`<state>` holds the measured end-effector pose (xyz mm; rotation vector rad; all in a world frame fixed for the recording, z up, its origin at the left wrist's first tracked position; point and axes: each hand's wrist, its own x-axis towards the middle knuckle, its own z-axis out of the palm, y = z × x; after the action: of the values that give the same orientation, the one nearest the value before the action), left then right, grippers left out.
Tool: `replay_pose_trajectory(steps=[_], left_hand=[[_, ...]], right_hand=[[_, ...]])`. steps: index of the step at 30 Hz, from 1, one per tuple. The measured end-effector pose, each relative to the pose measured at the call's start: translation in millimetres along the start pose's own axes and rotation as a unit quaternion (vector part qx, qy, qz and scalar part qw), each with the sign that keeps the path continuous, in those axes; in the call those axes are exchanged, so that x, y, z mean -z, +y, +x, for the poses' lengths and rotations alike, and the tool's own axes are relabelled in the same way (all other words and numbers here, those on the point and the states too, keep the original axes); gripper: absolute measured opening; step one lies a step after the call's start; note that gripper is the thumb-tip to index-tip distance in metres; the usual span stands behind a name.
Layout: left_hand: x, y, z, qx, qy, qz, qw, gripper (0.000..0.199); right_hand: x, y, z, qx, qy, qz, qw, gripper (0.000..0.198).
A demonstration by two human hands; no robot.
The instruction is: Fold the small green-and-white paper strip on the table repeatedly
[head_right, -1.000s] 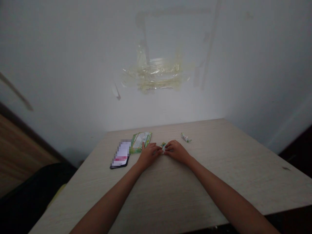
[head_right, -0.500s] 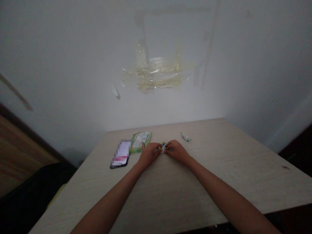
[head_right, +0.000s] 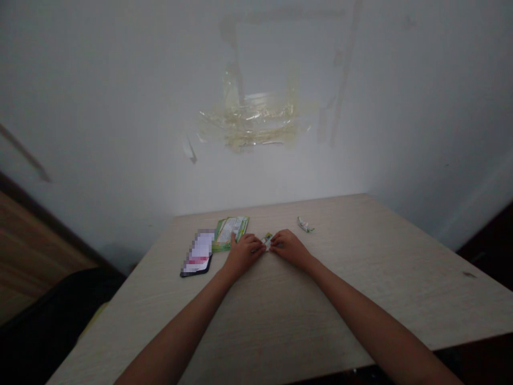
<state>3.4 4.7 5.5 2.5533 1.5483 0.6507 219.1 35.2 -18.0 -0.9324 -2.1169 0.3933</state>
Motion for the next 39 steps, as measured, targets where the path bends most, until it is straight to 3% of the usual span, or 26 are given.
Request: replay_pose_trajectory(steps=[9, 39], left_hand=[[1.8, -4.0, -3.2, -0.027, -0.008, 0.006, 1.0, 0.022], [-5.5, -10.2, -3.0, -0.046, -0.009, 0.012, 0.999, 0.023]], right_hand=[[-0.4, -3.2, 0.2, 0.044, -0.013, -0.041, 0.998, 0.007], [1.1, 1.5, -3.4, 0.068, -0.026, -0.046, 0.996, 0.011]])
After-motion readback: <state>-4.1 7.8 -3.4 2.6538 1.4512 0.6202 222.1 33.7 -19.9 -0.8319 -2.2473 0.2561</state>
